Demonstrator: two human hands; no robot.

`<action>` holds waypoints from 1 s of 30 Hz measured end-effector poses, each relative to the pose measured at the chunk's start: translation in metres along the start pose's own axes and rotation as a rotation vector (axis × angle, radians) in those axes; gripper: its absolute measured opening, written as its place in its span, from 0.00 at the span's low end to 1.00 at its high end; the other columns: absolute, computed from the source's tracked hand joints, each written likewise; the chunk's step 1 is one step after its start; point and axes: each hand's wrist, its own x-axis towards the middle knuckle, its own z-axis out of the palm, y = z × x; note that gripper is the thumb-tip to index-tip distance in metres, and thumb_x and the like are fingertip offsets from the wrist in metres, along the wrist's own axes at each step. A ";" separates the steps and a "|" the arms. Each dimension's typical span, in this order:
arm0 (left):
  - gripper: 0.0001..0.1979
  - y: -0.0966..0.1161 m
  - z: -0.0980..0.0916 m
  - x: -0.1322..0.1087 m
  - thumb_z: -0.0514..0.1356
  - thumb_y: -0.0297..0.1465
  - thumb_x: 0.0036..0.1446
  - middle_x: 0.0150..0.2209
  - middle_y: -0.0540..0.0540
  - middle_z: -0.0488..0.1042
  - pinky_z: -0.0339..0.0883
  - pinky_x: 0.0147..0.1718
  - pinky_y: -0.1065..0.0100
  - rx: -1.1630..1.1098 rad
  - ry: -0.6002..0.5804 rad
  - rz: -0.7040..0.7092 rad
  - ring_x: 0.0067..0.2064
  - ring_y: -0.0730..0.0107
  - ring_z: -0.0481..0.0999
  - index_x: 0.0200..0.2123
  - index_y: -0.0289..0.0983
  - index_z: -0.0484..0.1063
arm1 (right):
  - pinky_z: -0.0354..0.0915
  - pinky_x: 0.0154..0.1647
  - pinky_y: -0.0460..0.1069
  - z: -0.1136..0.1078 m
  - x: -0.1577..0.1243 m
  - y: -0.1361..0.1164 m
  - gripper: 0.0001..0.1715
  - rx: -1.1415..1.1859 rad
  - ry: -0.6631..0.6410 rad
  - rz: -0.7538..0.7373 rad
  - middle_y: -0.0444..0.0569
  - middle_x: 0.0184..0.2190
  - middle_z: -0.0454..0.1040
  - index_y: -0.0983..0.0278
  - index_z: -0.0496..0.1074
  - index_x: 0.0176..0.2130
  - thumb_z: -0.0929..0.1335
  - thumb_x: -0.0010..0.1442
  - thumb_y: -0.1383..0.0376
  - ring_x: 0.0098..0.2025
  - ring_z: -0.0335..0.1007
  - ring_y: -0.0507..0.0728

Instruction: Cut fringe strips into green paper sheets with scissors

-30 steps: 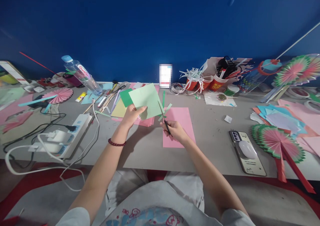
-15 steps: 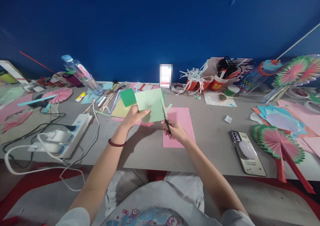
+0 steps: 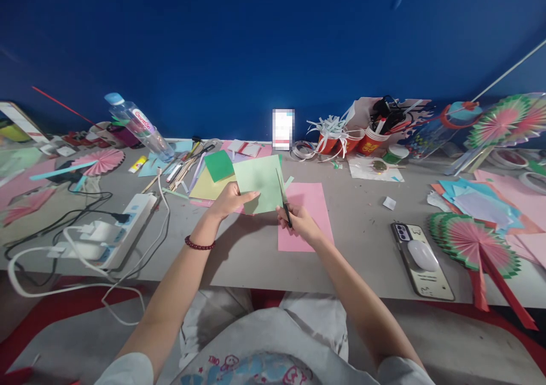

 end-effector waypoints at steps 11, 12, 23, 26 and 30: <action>0.14 -0.002 0.001 0.000 0.68 0.40 0.45 0.23 0.46 0.75 0.67 0.23 0.66 -0.065 0.003 -0.051 0.25 0.64 0.73 0.29 0.35 0.76 | 0.49 0.12 0.42 0.000 0.002 0.004 0.26 -0.028 0.015 0.004 0.42 0.18 0.67 0.64 0.66 0.27 0.68 0.52 0.43 0.15 0.58 0.47; 0.14 -0.003 0.000 0.001 0.67 0.40 0.45 0.23 0.46 0.75 0.67 0.23 0.66 -0.057 -0.003 -0.048 0.25 0.64 0.74 0.30 0.35 0.76 | 0.49 0.12 0.42 0.000 0.002 0.004 0.27 -0.030 0.017 0.004 0.42 0.18 0.67 0.64 0.66 0.27 0.68 0.52 0.43 0.15 0.57 0.47; 0.16 -0.003 0.000 0.002 0.65 0.41 0.48 0.27 0.44 0.78 0.69 0.26 0.66 -0.060 -0.047 -0.023 0.29 0.63 0.76 0.34 0.33 0.77 | 0.46 0.10 0.42 0.004 0.000 -0.004 0.27 0.005 0.032 -0.007 0.41 0.15 0.65 0.64 0.65 0.24 0.69 0.50 0.43 0.12 0.54 0.46; 0.16 -0.003 -0.001 0.001 0.65 0.40 0.48 0.27 0.44 0.77 0.69 0.26 0.66 -0.054 -0.047 -0.030 0.27 0.63 0.75 0.34 0.34 0.77 | 0.46 0.10 0.42 0.004 0.001 -0.004 0.27 0.013 0.036 -0.009 0.41 0.14 0.65 0.64 0.65 0.24 0.69 0.50 0.44 0.11 0.54 0.46; 0.16 -0.003 -0.001 0.002 0.65 0.40 0.48 0.29 0.43 0.78 0.69 0.26 0.66 -0.070 -0.055 -0.038 0.29 0.62 0.76 0.35 0.34 0.77 | 0.46 0.10 0.42 0.003 0.001 -0.002 0.27 0.011 0.037 -0.016 0.41 0.14 0.66 0.64 0.64 0.24 0.69 0.51 0.44 0.11 0.54 0.45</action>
